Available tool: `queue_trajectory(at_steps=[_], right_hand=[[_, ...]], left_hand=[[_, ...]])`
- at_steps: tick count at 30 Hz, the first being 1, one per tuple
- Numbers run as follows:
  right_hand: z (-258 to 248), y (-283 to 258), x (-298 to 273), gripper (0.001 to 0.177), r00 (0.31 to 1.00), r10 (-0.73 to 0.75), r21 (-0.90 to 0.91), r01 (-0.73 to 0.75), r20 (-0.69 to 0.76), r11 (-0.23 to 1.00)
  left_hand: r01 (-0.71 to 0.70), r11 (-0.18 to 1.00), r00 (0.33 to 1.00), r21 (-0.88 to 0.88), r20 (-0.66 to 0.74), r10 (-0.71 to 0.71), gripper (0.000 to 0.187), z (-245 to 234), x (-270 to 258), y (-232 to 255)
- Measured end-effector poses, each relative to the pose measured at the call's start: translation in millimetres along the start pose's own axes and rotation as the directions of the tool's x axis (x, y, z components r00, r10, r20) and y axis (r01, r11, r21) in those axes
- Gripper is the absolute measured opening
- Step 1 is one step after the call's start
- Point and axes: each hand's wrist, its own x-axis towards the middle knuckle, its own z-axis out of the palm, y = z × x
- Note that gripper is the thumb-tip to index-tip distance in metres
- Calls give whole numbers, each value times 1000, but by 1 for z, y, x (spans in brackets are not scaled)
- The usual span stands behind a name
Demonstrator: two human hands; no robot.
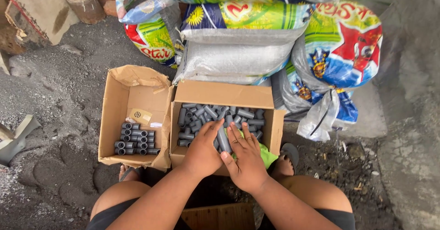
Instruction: Cleaning and sorting grey PVC elbow fittings by wiping them with a cloth and moving them between boxes.
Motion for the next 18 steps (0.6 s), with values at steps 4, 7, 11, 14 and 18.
queue_trajectory(at_steps=[4, 7, 11, 14, 18], right_hand=[[-14, -3, 1, 73, 990, 140, 92, -141, 20, 986], [-30, -5, 3, 77, 1000, 1, 38, -2, 20, 999], [-41, 31, 0, 79, 997, -5, -42, 2, -77, 999], [-60, 44, -15, 73, 990, 29, -105, -44, -138, 994], [-79, 25, -34, 76, 977, 167, 0, -168, -131, 986]], left_hand=[[44, 998, 999, 43, 27, -45, 89, -1, 7, 17], [-55, 998, 998, 14, 41, 55, 92, 3, 27, 21], [-273, 961, 959, 36, -72, 275, 92, 21, 40, 28], [-464, 886, 869, 19, -188, 459, 91, 48, 49, 34], [-525, 850, 831, -41, -241, 502, 100, 71, 46, 44]])
